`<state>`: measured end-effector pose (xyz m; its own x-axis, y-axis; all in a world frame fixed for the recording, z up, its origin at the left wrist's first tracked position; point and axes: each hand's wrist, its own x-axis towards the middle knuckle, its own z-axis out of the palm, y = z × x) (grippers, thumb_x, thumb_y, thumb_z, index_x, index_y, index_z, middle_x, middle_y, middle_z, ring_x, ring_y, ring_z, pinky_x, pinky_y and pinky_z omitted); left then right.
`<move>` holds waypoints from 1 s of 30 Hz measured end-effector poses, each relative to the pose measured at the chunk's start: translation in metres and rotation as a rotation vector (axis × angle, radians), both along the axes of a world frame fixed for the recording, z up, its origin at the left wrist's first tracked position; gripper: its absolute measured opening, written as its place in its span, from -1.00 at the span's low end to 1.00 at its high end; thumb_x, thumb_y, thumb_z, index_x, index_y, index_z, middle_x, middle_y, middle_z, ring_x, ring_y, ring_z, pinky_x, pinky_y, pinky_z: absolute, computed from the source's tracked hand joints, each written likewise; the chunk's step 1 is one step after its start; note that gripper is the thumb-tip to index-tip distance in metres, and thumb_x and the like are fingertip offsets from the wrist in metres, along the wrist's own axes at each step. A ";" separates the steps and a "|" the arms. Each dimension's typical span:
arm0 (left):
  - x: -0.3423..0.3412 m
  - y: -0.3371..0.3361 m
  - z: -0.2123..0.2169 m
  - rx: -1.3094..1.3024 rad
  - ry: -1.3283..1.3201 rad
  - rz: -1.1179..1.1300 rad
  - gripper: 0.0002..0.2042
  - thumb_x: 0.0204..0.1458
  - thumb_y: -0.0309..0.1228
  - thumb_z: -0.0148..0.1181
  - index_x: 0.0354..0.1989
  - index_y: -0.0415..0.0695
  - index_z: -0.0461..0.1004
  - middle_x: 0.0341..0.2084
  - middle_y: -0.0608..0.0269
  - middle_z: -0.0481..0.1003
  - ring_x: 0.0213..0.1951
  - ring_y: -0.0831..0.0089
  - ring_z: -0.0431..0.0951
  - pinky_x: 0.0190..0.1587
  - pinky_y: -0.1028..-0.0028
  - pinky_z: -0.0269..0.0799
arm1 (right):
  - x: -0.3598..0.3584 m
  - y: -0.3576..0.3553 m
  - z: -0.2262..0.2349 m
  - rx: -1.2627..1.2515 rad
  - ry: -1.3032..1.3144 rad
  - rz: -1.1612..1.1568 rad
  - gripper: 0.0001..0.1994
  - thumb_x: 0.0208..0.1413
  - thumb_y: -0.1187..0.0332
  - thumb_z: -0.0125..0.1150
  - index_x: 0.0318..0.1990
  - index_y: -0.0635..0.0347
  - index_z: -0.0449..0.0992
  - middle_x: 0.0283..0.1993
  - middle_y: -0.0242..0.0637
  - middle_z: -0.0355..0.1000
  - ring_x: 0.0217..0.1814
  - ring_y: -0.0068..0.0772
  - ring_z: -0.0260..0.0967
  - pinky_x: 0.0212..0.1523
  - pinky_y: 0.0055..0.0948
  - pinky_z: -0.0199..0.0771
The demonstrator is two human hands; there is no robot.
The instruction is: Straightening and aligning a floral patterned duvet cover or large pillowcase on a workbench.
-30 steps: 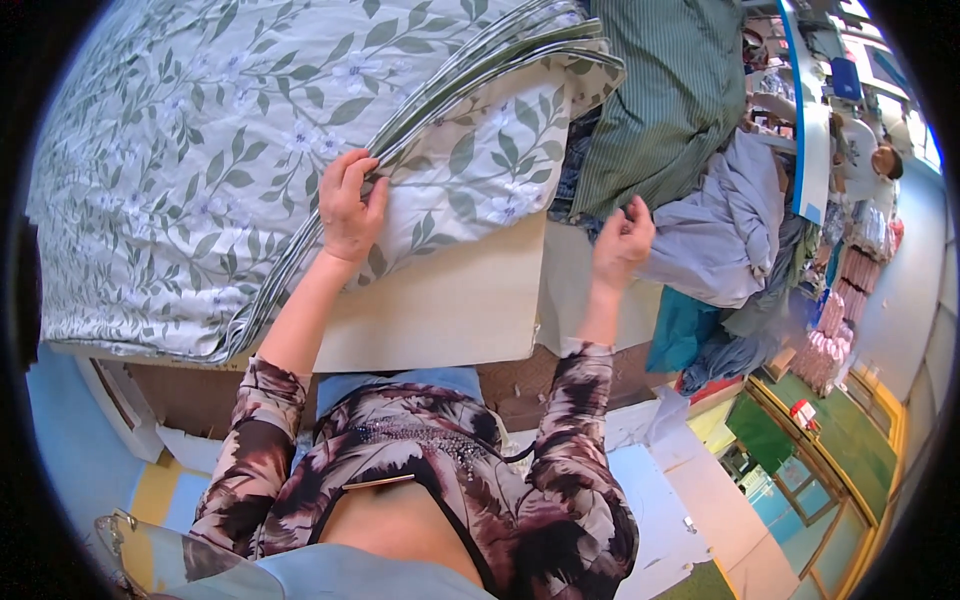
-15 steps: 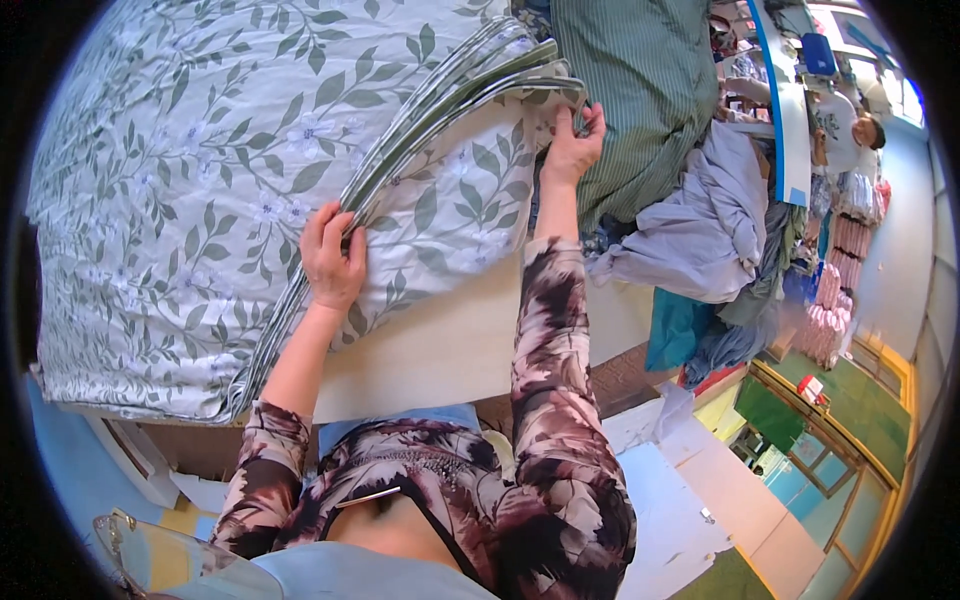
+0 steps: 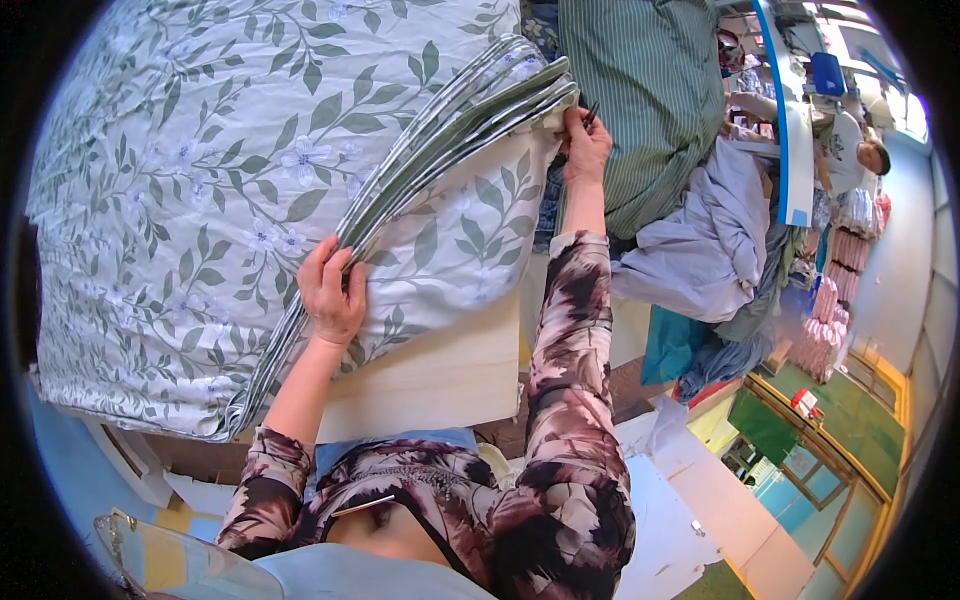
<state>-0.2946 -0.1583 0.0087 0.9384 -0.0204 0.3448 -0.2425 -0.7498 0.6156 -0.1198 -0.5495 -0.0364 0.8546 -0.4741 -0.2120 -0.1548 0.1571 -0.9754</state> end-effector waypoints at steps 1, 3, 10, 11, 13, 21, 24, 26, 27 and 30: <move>0.000 0.001 -0.001 -0.002 -0.008 -0.001 -0.69 -0.10 -0.52 0.35 -0.13 -0.15 0.52 0.00 0.04 0.50 -0.02 0.08 0.50 0.03 0.24 0.37 | 0.006 -0.001 0.000 0.003 -0.042 0.007 -0.85 0.18 0.26 0.37 -0.23 0.10 0.59 -0.50 -0.54 0.41 -0.62 -0.71 0.25 -0.69 -0.64 0.02; -0.001 0.003 -0.001 -0.003 -0.021 0.002 -0.68 -0.11 -0.52 0.35 -0.12 -0.14 0.53 0.00 0.04 0.50 -0.03 0.09 0.50 0.03 0.24 0.37 | 0.018 -0.003 0.004 -0.012 -0.042 0.016 -0.85 0.17 0.27 0.38 -0.23 0.11 0.59 -0.48 -0.53 0.43 -0.59 -0.70 0.28 -0.66 -0.65 0.08; 0.005 -0.002 0.002 0.011 -0.046 0.007 -0.69 -0.09 -0.48 0.36 -0.12 -0.13 0.52 -0.02 0.09 0.50 -0.04 0.15 0.53 -0.01 0.24 0.40 | 0.042 0.005 -0.017 -0.281 -0.081 -0.001 -0.82 0.18 0.31 0.36 -0.24 0.25 0.63 -0.47 -0.45 0.49 -0.45 -0.62 0.39 -0.42 -0.58 0.38; 0.003 -0.001 0.002 0.013 -0.047 0.007 -0.69 -0.09 -0.48 0.36 -0.12 -0.13 0.52 -0.02 0.08 0.50 -0.04 0.15 0.53 -0.01 0.23 0.40 | 0.040 0.009 -0.018 -0.428 -0.072 -0.078 -0.81 0.19 0.31 0.34 -0.21 0.28 0.62 -0.45 -0.43 0.49 -0.42 -0.60 0.40 -0.37 -0.56 0.41; 0.001 -0.001 -0.002 -0.001 -0.052 0.016 -0.68 -0.10 -0.48 0.36 -0.11 -0.13 0.52 -0.02 0.09 0.50 -0.04 0.15 0.53 -0.01 0.23 0.41 | 0.036 0.020 -0.021 -0.721 -0.054 -0.230 -0.79 0.23 0.32 0.29 -0.16 0.33 0.61 -0.41 -0.40 0.50 -0.35 -0.55 0.43 -0.27 -0.52 0.46; -0.035 0.027 0.016 -0.135 -0.078 0.049 -0.63 -0.18 -0.52 0.36 -0.11 -0.13 0.51 -0.08 0.15 0.51 -0.06 0.12 0.52 0.01 0.17 0.41 | -0.075 0.178 0.076 -0.630 -0.235 0.140 -0.83 0.22 0.48 0.20 -0.08 0.28 0.60 -0.20 -0.29 0.53 -0.28 -0.48 0.48 -0.23 -0.48 0.48; -0.094 0.065 0.027 -0.051 -0.066 0.167 -0.67 -0.16 -0.57 0.36 -0.14 -0.16 0.53 -0.08 0.11 0.52 -0.04 0.09 0.50 0.00 0.23 0.40 | -0.115 0.222 0.076 -0.699 -0.211 0.442 -0.83 0.22 0.53 0.19 -0.06 0.27 0.60 -0.17 -0.28 0.55 -0.25 -0.45 0.51 -0.20 -0.49 0.48; -0.132 0.096 0.030 0.029 -0.007 0.284 -0.65 -0.18 -0.55 0.37 -0.13 -0.14 0.53 -0.11 0.15 0.52 -0.05 0.14 0.51 0.00 0.23 0.38 | -0.133 0.237 0.068 -0.867 -0.386 0.560 -0.80 0.20 0.54 0.21 -0.04 0.23 0.60 -0.18 -0.24 0.55 -0.24 -0.41 0.51 -0.20 -0.49 0.48; -0.151 0.111 0.032 0.096 0.030 0.378 -0.63 -0.20 -0.52 0.38 -0.12 -0.12 0.53 -0.13 0.18 0.52 -0.06 0.18 0.51 -0.01 0.23 0.36 | -0.141 0.243 0.064 -0.948 -0.480 0.616 -0.78 0.19 0.55 0.21 -0.03 0.22 0.60 -0.18 -0.21 0.55 -0.23 -0.39 0.50 -0.20 -0.49 0.48; -0.192 0.155 0.037 0.179 0.079 0.444 -0.64 -0.17 -0.50 0.41 -0.13 -0.11 0.54 -0.15 0.21 0.52 -0.07 0.21 0.52 -0.01 0.24 0.34 | -0.146 0.255 0.046 -0.996 -0.409 0.586 -0.79 0.19 0.53 0.22 -0.03 0.19 0.61 -0.19 -0.21 0.54 -0.22 -0.38 0.49 -0.22 -0.49 0.47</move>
